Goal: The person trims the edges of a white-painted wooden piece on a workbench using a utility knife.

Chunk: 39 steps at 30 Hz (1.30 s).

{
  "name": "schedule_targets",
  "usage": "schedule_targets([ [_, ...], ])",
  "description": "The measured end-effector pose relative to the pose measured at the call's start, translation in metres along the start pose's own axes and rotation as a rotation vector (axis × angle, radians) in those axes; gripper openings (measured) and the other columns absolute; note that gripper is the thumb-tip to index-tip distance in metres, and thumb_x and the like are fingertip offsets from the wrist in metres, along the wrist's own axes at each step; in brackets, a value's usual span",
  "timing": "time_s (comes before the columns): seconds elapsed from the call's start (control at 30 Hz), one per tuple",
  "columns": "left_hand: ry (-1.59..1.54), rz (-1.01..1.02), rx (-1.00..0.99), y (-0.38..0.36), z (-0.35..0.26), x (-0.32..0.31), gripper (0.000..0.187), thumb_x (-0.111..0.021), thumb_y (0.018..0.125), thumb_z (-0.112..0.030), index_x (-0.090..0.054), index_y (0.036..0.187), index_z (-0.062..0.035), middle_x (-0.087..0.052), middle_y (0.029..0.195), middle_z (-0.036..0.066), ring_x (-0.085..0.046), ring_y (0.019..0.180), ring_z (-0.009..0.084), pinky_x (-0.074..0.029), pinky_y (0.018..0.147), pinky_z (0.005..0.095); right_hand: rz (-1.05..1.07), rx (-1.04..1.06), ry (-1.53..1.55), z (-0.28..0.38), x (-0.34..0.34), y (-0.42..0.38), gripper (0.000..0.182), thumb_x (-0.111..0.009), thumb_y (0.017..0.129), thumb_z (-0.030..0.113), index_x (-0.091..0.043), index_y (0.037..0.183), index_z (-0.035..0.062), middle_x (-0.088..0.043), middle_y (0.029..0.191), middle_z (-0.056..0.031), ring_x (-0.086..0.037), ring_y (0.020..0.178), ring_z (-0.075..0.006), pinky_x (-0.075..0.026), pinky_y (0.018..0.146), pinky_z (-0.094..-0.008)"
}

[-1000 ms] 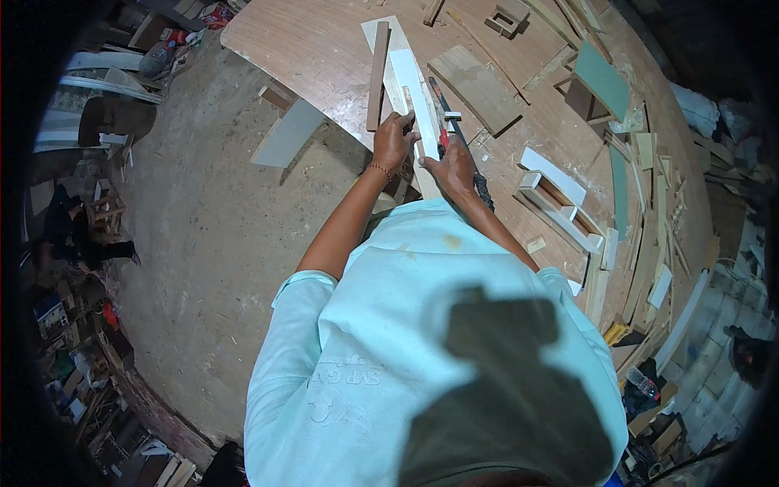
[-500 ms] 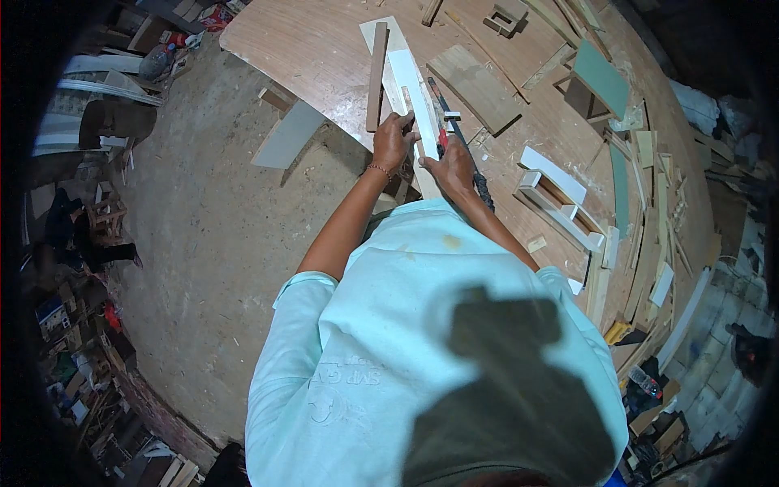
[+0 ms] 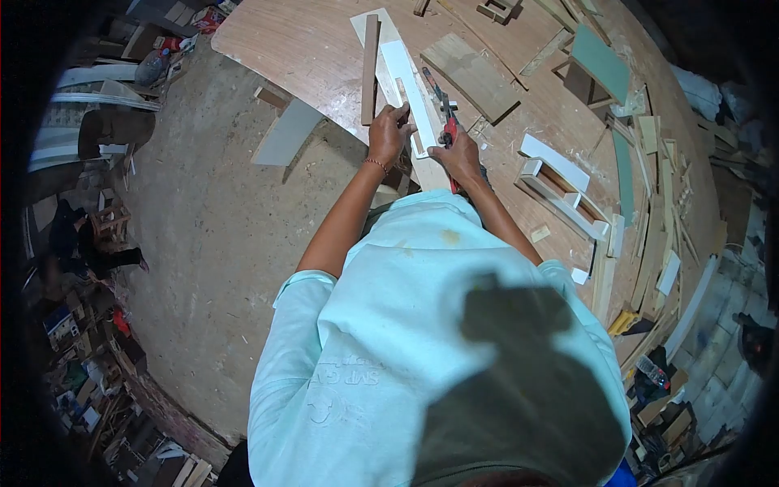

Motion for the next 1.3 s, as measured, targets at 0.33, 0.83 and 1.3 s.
schedule_targets([
  [0.33, 0.011, 0.003, 0.019, 0.0, -0.002, 0.002, 0.043, -0.07, 0.062, -0.01, -0.059, 0.103, -0.0024, -0.057, 0.083, 0.013, -0.058, 0.074, 0.0249, -0.047, 0.067, 0.0319, -0.019, -0.028, 0.117, -0.019, 0.0, 0.007, 0.04, -0.073, 0.056, 0.02, -0.052, 0.084, 0.0003, -0.059, 0.077, -0.0125, -0.059, 0.074, -0.026, -0.045, 0.069, -0.0332],
  [0.83, 0.029, 0.007, 0.009, 0.0, 0.002, -0.001, 0.045, -0.071, 0.062, -0.012, -0.058, 0.104, -0.0038, -0.057, 0.082, 0.012, -0.058, 0.073, 0.0231, -0.046, 0.065, 0.0311, -0.017, -0.01, 0.045, -0.002, 0.005, 0.002, 0.04, -0.069, 0.064, 0.026, -0.051, 0.087, -0.0018, -0.059, 0.075, -0.0166, -0.058, 0.071, -0.0288, -0.045, 0.066, -0.0352],
  [1.3, 0.189, -0.05, -0.034, -0.003, -0.011, 0.007, 0.045, -0.072, 0.059, -0.013, -0.061, 0.102, -0.0087, -0.051, 0.114, 0.006, -0.045, 0.101, 0.026, -0.039, 0.086, 0.0336, 0.064, 0.078, -0.025, 0.031, 0.0, 0.003, 0.039, -0.049, 0.082, 0.029, -0.048, 0.091, -0.0093, -0.056, 0.078, -0.0289, -0.057, 0.075, -0.0404, -0.045, 0.066, -0.0432],
])
Point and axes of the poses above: each hand's wrist, its own y-axis towards the middle knuckle, its own x-axis out of the back of the hand, z = x × y, the point moved 8 cm from there along y, towards the middle knuckle
